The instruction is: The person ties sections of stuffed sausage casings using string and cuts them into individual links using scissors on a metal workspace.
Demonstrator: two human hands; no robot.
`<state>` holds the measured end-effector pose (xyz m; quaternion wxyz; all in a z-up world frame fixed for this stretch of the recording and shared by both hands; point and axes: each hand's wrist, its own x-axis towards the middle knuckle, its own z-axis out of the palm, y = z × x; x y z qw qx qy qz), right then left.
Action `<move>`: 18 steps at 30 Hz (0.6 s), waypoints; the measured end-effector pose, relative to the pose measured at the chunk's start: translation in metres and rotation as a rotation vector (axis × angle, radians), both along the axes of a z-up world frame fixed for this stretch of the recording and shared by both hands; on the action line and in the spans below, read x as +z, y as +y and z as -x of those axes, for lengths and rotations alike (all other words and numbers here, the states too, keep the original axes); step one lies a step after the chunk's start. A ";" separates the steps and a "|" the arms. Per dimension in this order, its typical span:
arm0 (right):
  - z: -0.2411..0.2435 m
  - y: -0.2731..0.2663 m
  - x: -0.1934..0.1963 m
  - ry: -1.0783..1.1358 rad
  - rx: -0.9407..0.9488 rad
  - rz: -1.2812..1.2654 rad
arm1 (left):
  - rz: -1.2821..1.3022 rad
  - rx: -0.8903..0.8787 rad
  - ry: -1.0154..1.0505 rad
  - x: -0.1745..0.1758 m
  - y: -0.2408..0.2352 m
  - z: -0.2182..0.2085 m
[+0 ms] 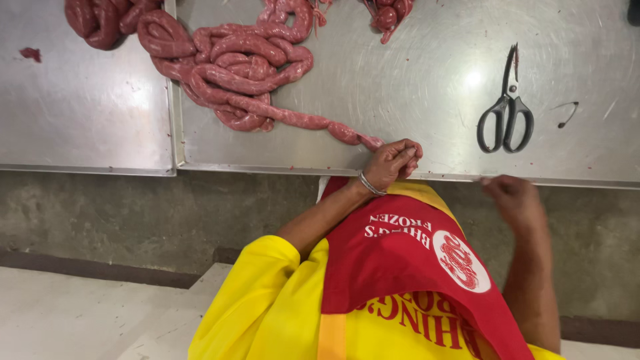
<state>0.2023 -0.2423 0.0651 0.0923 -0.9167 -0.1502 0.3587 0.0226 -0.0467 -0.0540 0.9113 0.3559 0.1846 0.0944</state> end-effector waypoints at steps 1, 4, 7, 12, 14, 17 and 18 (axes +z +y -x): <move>0.009 0.003 -0.003 0.071 0.058 -0.123 | 0.007 0.004 0.002 -0.001 0.000 0.001; 0.045 0.029 0.004 0.269 0.285 -0.495 | -0.119 -0.057 0.017 0.001 0.014 -0.005; 0.045 0.063 0.020 0.241 0.390 -0.446 | -0.424 -0.172 0.034 0.009 0.013 -0.013; 0.040 0.082 0.020 0.177 0.312 -0.678 | -0.394 -0.056 -0.052 0.009 0.015 -0.011; 0.049 0.071 0.012 0.251 0.368 -0.692 | -0.412 -0.085 0.024 0.001 0.020 -0.010; 0.043 0.064 -0.013 0.268 0.316 -0.771 | -0.467 -0.164 0.108 -0.009 0.019 -0.009; 0.039 0.065 -0.022 0.210 0.216 -0.840 | -0.510 -0.204 0.117 -0.009 0.019 -0.009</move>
